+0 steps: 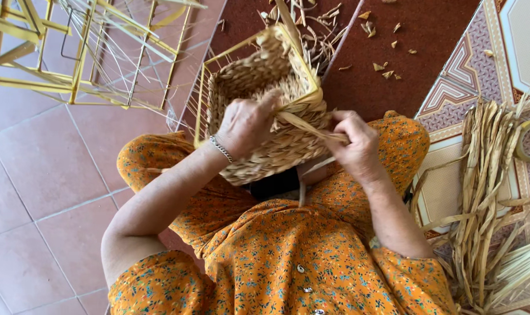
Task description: The person weaves a rectangular basket using dried palm leaves over a yellow wire frame. They interlace the leaves by hand, then use scissors to trim excess strands and tuck ends into the weave to finish the edges.
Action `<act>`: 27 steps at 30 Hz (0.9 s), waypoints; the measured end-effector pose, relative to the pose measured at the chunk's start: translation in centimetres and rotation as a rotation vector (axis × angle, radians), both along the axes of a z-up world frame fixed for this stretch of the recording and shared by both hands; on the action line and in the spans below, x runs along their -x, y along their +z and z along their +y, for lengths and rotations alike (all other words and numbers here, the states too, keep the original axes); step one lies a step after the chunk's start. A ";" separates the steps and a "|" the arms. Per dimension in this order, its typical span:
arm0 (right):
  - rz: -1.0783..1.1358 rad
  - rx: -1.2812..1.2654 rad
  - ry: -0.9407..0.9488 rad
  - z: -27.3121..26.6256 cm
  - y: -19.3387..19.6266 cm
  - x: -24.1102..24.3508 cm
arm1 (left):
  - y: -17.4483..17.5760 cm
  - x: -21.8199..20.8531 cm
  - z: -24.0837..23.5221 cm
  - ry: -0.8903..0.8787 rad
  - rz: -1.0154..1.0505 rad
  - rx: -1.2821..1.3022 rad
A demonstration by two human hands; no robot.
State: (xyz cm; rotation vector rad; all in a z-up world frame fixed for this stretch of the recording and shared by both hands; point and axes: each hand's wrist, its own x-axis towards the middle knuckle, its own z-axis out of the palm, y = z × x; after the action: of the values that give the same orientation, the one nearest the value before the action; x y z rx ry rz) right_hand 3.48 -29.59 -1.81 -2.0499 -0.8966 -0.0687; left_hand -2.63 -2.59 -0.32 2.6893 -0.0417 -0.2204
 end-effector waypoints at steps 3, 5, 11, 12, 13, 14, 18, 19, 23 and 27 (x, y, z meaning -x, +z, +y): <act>0.016 0.015 0.010 -1.6 -0.3 -0.5 | -0.3 0.4 -1.6 -0.059 -0.045 0.223; 0.045 0.036 0.003 -1.9 -0.6 -0.3 | 0.4 0.1 -1.9 -0.143 -0.288 0.332; 0.206 0.085 -0.001 -3.5 -1.9 1.1 | 5.6 0.6 -1.7 -0.102 -0.099 0.368; 0.300 0.112 -0.030 -3.6 -2.0 1.2 | 6.4 0.4 -2.0 -0.020 0.187 0.171; 0.287 0.082 -0.020 -3.7 -2.1 1.2 | 7.0 0.2 -2.3 0.059 0.470 -0.029; 0.273 0.051 -0.010 -3.8 -2.0 1.3 | 7.5 -0.2 -2.5 0.079 0.519 -0.066; 0.217 0.042 0.000 -3.7 -1.2 1.3 | 7.5 -1.2 -3.4 0.042 -0.096 -0.250; 0.215 0.029 0.000 -3.7 -1.0 1.4 | 7.2 -1.2 -3.7 0.000 -0.446 -0.296; 0.225 0.014 -0.014 -3.4 -0.1 1.2 | 5.8 -0.9 -3.8 -0.036 -0.402 -0.265; 0.297 0.011 -0.019 -3.3 0.3 1.2 | 4.8 -1.0 -2.4 0.150 0.148 0.249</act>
State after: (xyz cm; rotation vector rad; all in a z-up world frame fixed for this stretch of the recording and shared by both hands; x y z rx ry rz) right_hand 2.28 -32.88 -1.46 -2.0123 -0.6933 0.2261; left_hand -1.63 -5.01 4.49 2.4085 0.1665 -0.3423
